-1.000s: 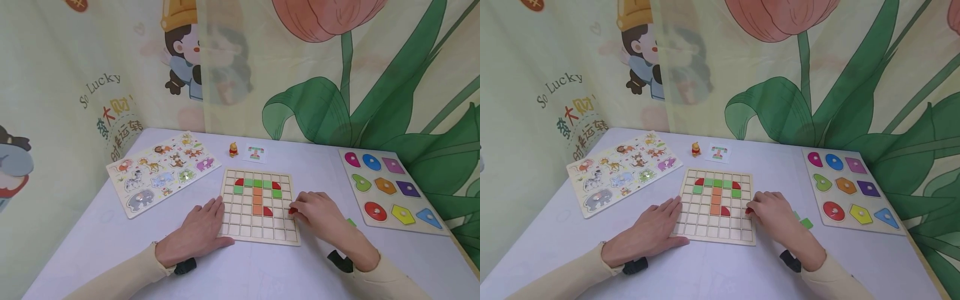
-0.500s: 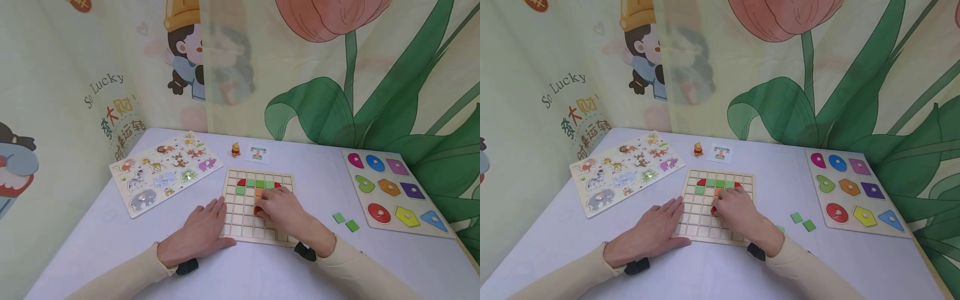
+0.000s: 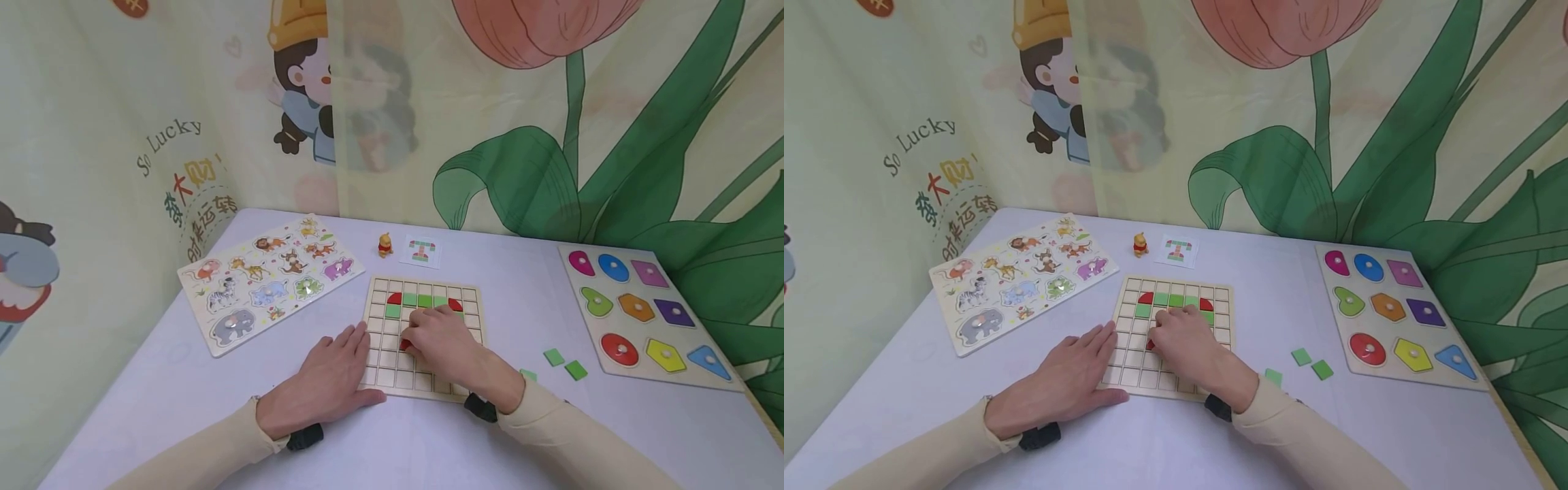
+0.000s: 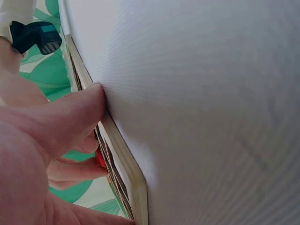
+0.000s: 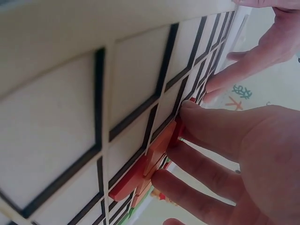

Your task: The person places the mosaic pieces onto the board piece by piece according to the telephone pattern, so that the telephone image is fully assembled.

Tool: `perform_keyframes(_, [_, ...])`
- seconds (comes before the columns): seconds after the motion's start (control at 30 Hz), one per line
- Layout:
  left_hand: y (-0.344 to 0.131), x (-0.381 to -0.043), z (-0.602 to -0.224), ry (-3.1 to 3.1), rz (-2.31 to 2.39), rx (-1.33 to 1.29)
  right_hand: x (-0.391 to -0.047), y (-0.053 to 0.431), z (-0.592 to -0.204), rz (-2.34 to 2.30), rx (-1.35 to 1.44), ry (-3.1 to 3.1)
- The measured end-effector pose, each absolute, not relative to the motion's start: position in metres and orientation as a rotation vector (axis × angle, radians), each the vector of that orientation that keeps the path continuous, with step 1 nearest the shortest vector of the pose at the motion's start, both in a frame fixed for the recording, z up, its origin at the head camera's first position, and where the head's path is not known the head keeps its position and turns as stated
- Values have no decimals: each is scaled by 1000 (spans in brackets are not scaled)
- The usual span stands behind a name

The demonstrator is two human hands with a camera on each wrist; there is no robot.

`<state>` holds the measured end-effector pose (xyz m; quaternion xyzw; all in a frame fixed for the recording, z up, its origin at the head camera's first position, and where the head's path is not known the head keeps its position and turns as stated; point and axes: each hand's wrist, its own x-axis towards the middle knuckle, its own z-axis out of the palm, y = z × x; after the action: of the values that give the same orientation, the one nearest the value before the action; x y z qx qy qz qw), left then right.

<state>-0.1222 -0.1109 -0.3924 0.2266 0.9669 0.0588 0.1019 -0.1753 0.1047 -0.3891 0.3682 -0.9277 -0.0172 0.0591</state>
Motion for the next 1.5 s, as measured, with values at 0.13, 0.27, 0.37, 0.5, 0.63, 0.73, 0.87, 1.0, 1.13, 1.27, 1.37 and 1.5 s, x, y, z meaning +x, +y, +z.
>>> perform_keyframes(0.13, [-111, -122, -393, 2857, 177, 676, -176, 104, -390, -45, 1120, -2803])
perform_keyframes(0.27, [-110, -122, -392, 2854, 172, 675, -176, 104, -391, -43, 1117, -2801])
perform_keyframes(0.37, [-110, -122, -392, 2854, 158, 674, -176, 104, -391, -60, 1110, -2811])
perform_keyframes(0.5, [-110, -122, -392, 2857, 147, 677, -175, 105, -391, -80, 1108, -2813])
perform_keyframes(0.63, [-110, -122, -392, 2855, 156, 675, -174, 108, -389, -37, 1112, -2796])
perform_keyframes(0.73, [-110, -122, -392, 2847, 162, 668, -173, 115, -388, 25, 1098, -2776])
perform_keyframes(0.87, [-110, -123, -392, 2841, 159, 664, -174, 128, -388, 68, 1041, -2758])
perform_keyframes(1.0, [-110, -124, -392, 2847, 153, 669, -173, 147, -388, 66, 959, -2784])
perform_keyframes(1.13, [-110, -124, -392, 2854, 157, 670, -170, 171, -385, 86, 836, -2836])
perform_keyframes(1.27, [-110, -124, -393, 2856, 168, 666, -165, 202, -383, 107, 688, -2898])
perform_keyframes(1.37, [-110, -124, -392, 2856, 162, 671, -160, 228, -381, 108, 586, -2945])
perform_keyframes(1.5, [-110, -124, -391, 2842, 164, 658, -153, 257, -377, 125, 464, -3034])
